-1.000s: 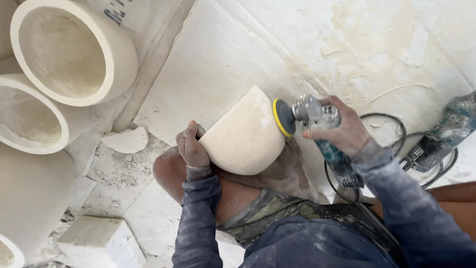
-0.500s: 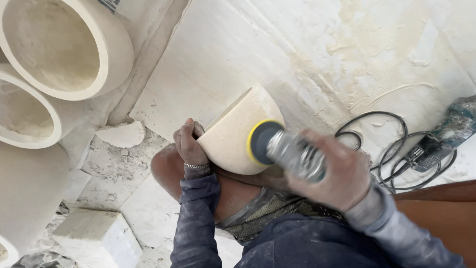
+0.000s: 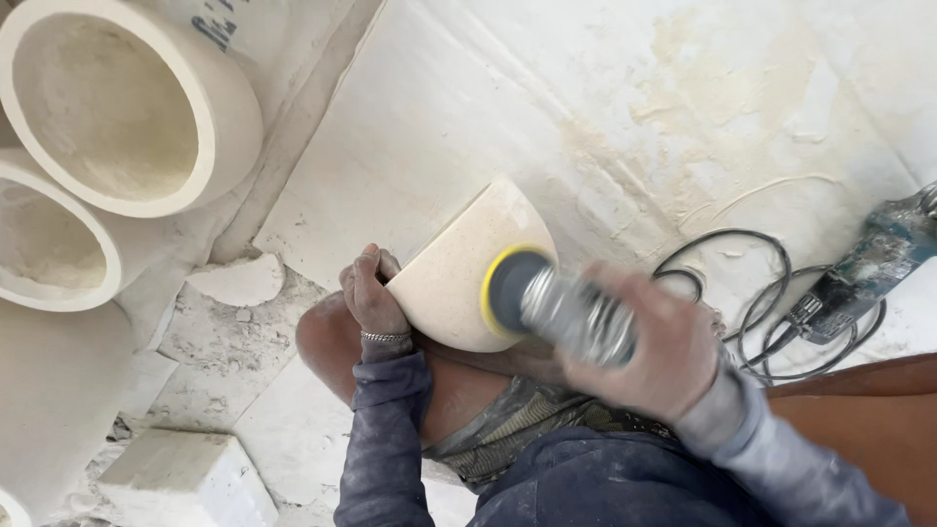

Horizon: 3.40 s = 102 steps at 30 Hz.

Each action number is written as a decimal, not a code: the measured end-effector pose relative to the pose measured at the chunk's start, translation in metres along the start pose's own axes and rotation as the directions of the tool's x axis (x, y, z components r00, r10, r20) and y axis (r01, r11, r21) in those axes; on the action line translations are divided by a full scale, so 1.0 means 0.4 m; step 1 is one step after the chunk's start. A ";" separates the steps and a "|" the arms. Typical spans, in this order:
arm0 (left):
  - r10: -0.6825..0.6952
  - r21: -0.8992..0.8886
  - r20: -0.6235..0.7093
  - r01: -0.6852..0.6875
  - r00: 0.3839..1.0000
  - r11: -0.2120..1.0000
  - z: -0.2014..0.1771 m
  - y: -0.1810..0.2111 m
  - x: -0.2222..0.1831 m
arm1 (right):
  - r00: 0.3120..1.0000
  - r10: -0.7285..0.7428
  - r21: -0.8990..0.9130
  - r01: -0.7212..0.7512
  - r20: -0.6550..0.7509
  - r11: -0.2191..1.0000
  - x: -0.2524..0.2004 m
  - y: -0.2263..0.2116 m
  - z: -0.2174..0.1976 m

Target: The person sits on the floor and uses a handheld angle grinder with a sanding disc to smooth the exterior surface of a white ceramic pot. They rotate the pot with their left hand while grinding with their right hand, working on the curved sides and rim.

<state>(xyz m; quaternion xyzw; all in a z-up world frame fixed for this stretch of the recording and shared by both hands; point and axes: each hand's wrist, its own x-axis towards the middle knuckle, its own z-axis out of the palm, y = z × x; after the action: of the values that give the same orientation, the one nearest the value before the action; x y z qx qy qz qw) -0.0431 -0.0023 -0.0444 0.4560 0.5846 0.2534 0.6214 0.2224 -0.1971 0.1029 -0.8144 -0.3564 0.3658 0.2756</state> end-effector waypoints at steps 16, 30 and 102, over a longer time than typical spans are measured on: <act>0.014 -0.007 0.021 -0.013 1.000 1.000 0.022 0.030 0.003 | 0.849 0.468 0.098 -0.502 0.247 0.859 0.127 0.196 0.023; 0.059 -0.012 -0.012 -0.059 0.998 0.998 0.058 -0.006 0.024 | 0.974 0.198 -0.001 -0.199 -0.115 0.980 0.038 0.105 -0.031; -0.135 0.380 -0.177 0.194 0.975 0.904 0.157 0.154 0.037 | 0.937 0.336 0.039 -0.334 -0.097 0.942 0.038 0.152 -0.040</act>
<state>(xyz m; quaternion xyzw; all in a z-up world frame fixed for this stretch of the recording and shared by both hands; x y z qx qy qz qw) 0.0333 0.0213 -0.0049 0.5011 0.7041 0.1097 0.4911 0.2653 -0.2244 0.0632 -0.8778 -0.1938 0.3690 0.2362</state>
